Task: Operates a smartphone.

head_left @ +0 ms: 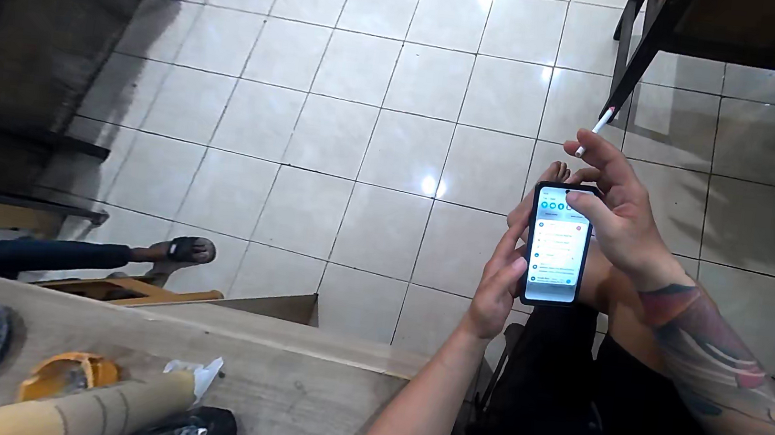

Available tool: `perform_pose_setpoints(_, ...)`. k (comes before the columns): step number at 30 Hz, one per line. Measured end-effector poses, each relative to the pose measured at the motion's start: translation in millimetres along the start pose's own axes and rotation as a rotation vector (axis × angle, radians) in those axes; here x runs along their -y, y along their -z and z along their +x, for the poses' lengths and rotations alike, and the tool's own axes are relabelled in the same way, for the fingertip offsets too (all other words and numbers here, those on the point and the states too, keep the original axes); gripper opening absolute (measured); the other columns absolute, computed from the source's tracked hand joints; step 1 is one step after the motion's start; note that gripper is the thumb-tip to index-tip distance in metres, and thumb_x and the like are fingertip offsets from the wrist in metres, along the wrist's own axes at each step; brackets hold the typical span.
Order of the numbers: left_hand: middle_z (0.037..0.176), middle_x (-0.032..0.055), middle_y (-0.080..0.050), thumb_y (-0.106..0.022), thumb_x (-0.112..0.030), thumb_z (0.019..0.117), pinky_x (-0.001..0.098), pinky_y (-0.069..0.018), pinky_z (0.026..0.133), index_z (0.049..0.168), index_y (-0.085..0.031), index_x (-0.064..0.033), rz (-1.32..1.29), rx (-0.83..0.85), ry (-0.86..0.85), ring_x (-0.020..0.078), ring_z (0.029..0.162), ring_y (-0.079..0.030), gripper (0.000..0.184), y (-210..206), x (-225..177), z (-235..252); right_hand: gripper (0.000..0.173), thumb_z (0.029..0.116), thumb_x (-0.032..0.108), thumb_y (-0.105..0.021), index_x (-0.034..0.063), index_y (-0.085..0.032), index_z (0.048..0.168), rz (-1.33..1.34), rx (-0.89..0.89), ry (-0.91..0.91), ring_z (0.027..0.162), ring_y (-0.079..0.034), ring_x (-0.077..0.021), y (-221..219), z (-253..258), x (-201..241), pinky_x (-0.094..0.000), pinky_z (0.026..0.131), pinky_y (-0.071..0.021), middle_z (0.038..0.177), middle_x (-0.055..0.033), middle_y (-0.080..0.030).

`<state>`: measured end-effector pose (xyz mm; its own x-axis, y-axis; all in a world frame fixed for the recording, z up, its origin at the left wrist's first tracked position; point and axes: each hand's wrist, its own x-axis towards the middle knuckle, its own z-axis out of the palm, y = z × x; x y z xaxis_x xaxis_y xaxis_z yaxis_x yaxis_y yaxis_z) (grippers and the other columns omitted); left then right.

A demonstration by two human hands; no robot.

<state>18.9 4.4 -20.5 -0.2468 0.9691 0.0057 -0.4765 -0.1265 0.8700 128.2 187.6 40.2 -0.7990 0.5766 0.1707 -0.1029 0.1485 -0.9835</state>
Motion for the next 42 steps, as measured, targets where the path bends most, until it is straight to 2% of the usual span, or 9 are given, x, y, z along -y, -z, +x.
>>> perform_pose_setpoints(6,0.142,0.0147,-0.056,-0.043,-0.049,0.1008,0.0474,-0.0561,0.093,0.163,-0.022,-0.0314,0.001,-0.089,-0.044,0.0269,0.116,-0.064,0.068,-0.4,-1.0,-1.0,0.065,0.0987,-0.002,-0.052,0.0144,-0.033,0.159,0.048,0.001,0.015,0.120,-0.064,-0.0214,1.0,1.0,0.3,-0.0375,0.096,-0.0594,0.156,-0.0048,-0.047)
perform_pose_setpoints(10,0.149,0.0136,-0.051,-0.043,-0.050,0.1010,0.0479,-0.0547,0.096,0.164,-0.018,-0.0311,0.004,-0.103,-0.066,0.0268,0.121,-0.062,0.070,0.1,-2.1,-1.0,0.069,0.0951,-0.006,-0.050,0.0140,-0.032,0.159,0.060,0.012,0.018,0.124,-0.063,-0.0243,2.0,1.8,-1.9,-0.0408,0.097,-0.0598,0.158,-0.0058,-0.044)
perform_pose_setpoints(22,0.149,0.0142,-0.051,-0.043,-0.049,0.1018,0.0495,-0.0540,0.097,0.164,-0.019,-0.0313,-0.025,-0.116,-0.081,0.0282,0.122,-0.061,0.069,0.3,-1.6,-1.0,0.073,0.0924,-0.009,-0.051,0.0124,-0.032,0.159,0.093,0.036,0.036,0.128,-0.061,-0.0279,1.2,1.5,-1.4,-0.0438,0.098,-0.0597,0.160,-0.0073,-0.041)
perform_pose_setpoints(30,0.148,0.0134,-0.052,-0.043,-0.044,0.1014,0.0468,-0.0546,0.095,0.164,-0.021,-0.0304,-0.025,-0.119,-0.088,0.0254,0.120,-0.062,0.067,0.1,-1.1,-1.2,0.087,0.0874,0.005,-0.075,0.0133,-0.029,0.161,-0.070,0.054,0.079,0.126,-0.060,-0.0226,-5.4,0.3,-0.7,-0.0389,0.096,-0.0600,0.157,-0.0052,-0.044)
perform_pose_setpoints(33,0.149,0.0132,-0.051,-0.043,-0.043,0.1017,0.0473,-0.0539,0.097,0.164,-0.020,-0.0304,-0.027,-0.112,-0.084,0.0257,0.121,-0.061,0.068,-0.2,-1.9,-1.2,0.089,0.0854,0.004,-0.078,0.0140,-0.030,0.160,-0.091,0.050,0.078,0.127,-0.060,-0.0224,-7.2,0.8,-1.2,-0.0391,0.097,-0.0599,0.157,-0.0050,-0.045)
perform_pose_setpoints(35,0.147,0.0139,-0.052,-0.044,-0.044,0.1015,0.0481,-0.0543,0.097,0.164,-0.020,-0.0306,-0.023,-0.118,-0.082,0.0265,0.120,-0.062,0.068,0.5,-1.7,-1.3,0.089,0.0843,-0.004,-0.071,0.0139,-0.030,0.161,-0.084,0.056,0.074,0.127,-0.059,-0.0225,-6.3,1.0,-1.4,-0.0393,0.096,-0.0597,0.158,-0.0047,-0.043)
perform_pose_setpoints(37,0.148,0.0137,-0.051,-0.044,-0.044,0.1011,0.0475,-0.0549,0.095,0.164,-0.019,-0.0315,-0.015,-0.122,-0.082,0.0262,0.119,-0.062,0.068,0.9,-2.2,-1.4,0.087,0.0838,-0.012,-0.056,0.0126,-0.026,0.161,-0.027,0.077,0.069,0.130,-0.058,-0.0234,-4.4,0.8,-1.5,-0.0403,0.098,-0.0582,0.161,-0.0059,-0.039)
perform_pose_setpoints(39,0.148,0.0138,-0.052,-0.044,-0.044,0.1010,0.0479,-0.0545,0.096,0.163,-0.020,-0.0312,-0.024,-0.122,-0.088,0.0264,0.120,-0.062,0.068,0.8,-2.9,-1.5,0.085,0.0845,-0.014,-0.044,0.0124,-0.023,0.162,0.059,0.086,0.044,0.133,-0.055,-0.0248,-2.8,-0.2,0.3,-0.0425,0.102,-0.0565,0.163,-0.0069,-0.036)
perform_pose_setpoints(42,0.146,0.0131,-0.054,-0.045,-0.046,0.1002,0.0483,-0.0551,0.095,0.163,-0.021,-0.0325,-0.019,-0.138,-0.077,0.0268,0.119,-0.063,0.069,0.1,-3.6,-1.3,0.082,0.0860,-0.012,-0.039,0.0127,-0.022,0.163,0.144,0.082,0.026,0.135,-0.055,-0.0266,-0.9,0.1,0.8,-0.0443,0.102,-0.0568,0.164,-0.0082,-0.034)
